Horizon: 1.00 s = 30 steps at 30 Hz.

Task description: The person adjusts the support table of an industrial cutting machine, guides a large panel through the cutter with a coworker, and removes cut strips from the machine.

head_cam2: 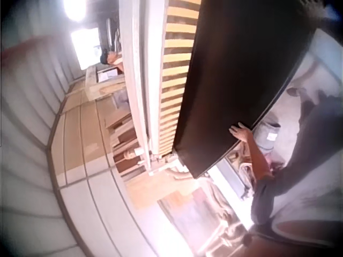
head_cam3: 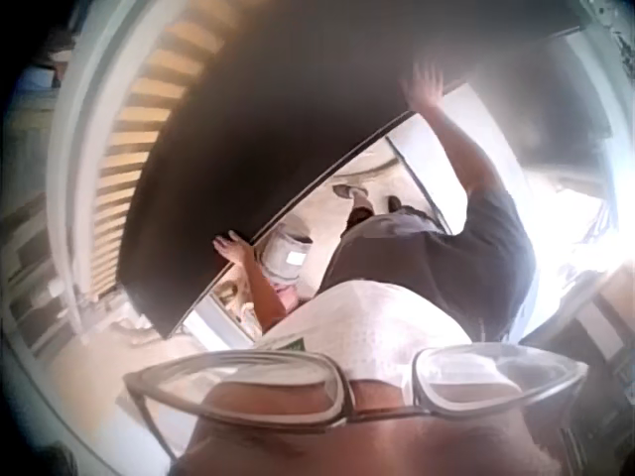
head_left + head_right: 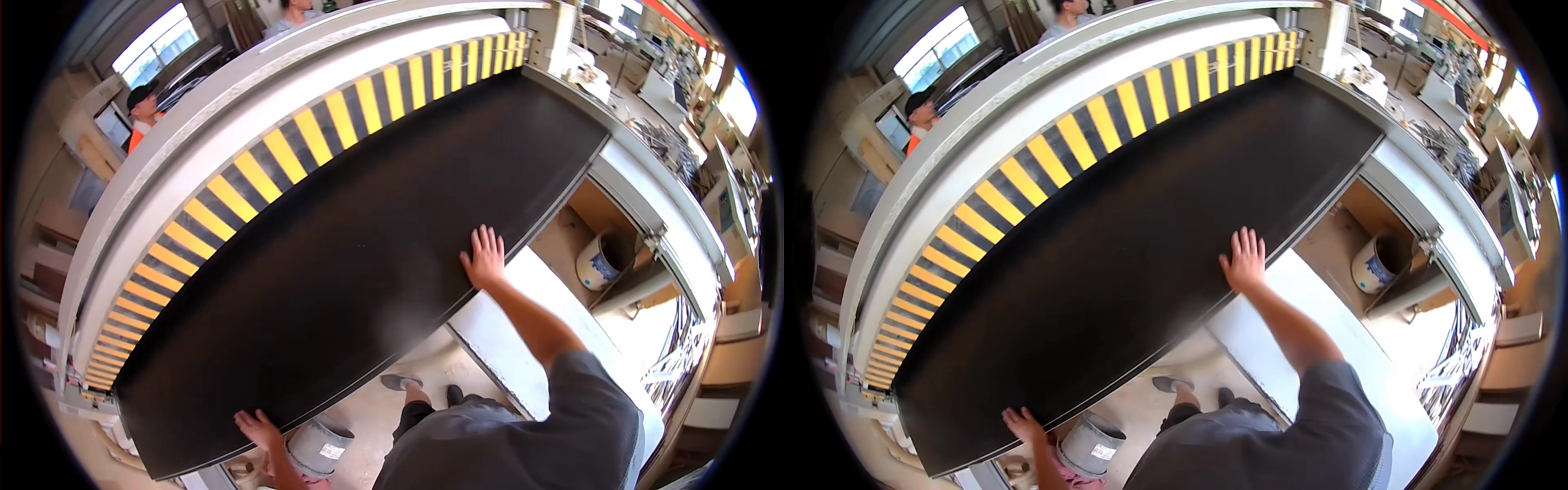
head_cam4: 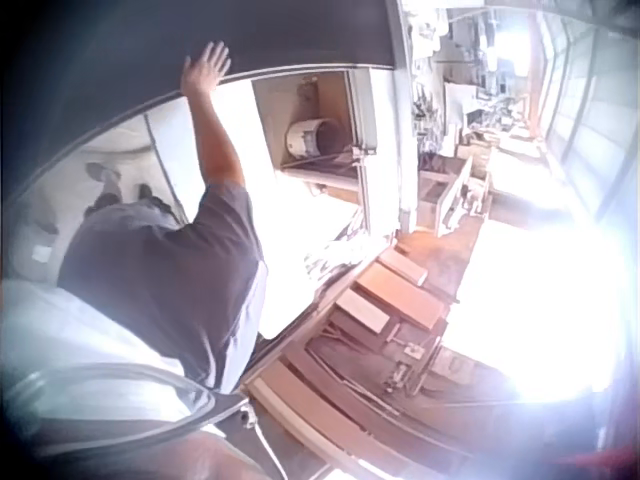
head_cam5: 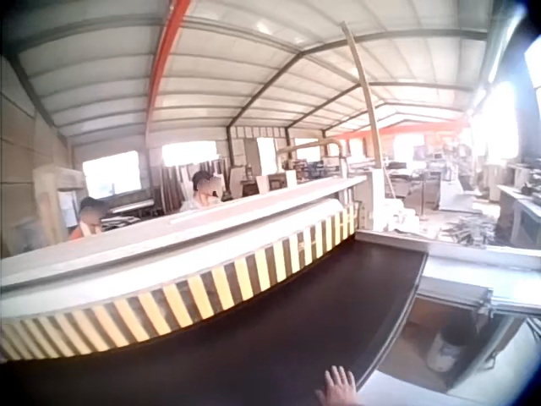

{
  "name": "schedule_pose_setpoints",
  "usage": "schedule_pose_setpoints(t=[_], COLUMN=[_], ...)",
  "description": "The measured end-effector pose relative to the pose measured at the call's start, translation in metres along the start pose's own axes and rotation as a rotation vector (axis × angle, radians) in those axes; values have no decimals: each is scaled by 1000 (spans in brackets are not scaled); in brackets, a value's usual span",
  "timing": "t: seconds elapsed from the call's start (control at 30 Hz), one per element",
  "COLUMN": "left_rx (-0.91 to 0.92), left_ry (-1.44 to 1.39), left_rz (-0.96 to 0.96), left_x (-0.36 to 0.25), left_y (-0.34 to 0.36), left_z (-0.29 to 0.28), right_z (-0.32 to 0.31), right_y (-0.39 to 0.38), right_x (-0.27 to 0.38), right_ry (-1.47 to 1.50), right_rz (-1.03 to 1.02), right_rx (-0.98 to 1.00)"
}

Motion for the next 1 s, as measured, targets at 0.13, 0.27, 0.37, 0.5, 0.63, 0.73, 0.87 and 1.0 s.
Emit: schedule_pose_setpoints(t=[0.13,0.27,0.37,0.5,0.63,0.73,0.87,1.0], left_rx=[-124,-183,-208,-189,-178,-122,-118,-73], left_ry=[-402,-428,-405,-412,-391,-297,-248,-163], left_rz=[210,196,201,181,193,126,118,56], left_x=[-125,-124,-126,-142,-156,-171,-201,-205], left_y=[-38,-44,-28,14,79,144,228,309], left_z=[-24,-23,-17,-3,22,47,85,115], right_z=[-30,-39,-38,-25,-6,11,36,12], right_y=[-65,-69,-55,-17,44,101,175,130], right_x=[69,87,101,124,164,201,231,225], right_ry=[166,204,193,210,263,278,338,501], right_rz=[-169,-138,-136,-132,-143,-167,-211,-220], right_rx=[-40,-56,-51,-84,-116,-90,-83,-162])
Point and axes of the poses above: each hand's wrist, its own y-axis towards the middle knuckle, its own z-axis out of the palm, x = y × z, the point moved 4 cm from there along y, towards the middle knuckle, and after that the axes turned 8 degrees about -y, right-handed, at the moved point
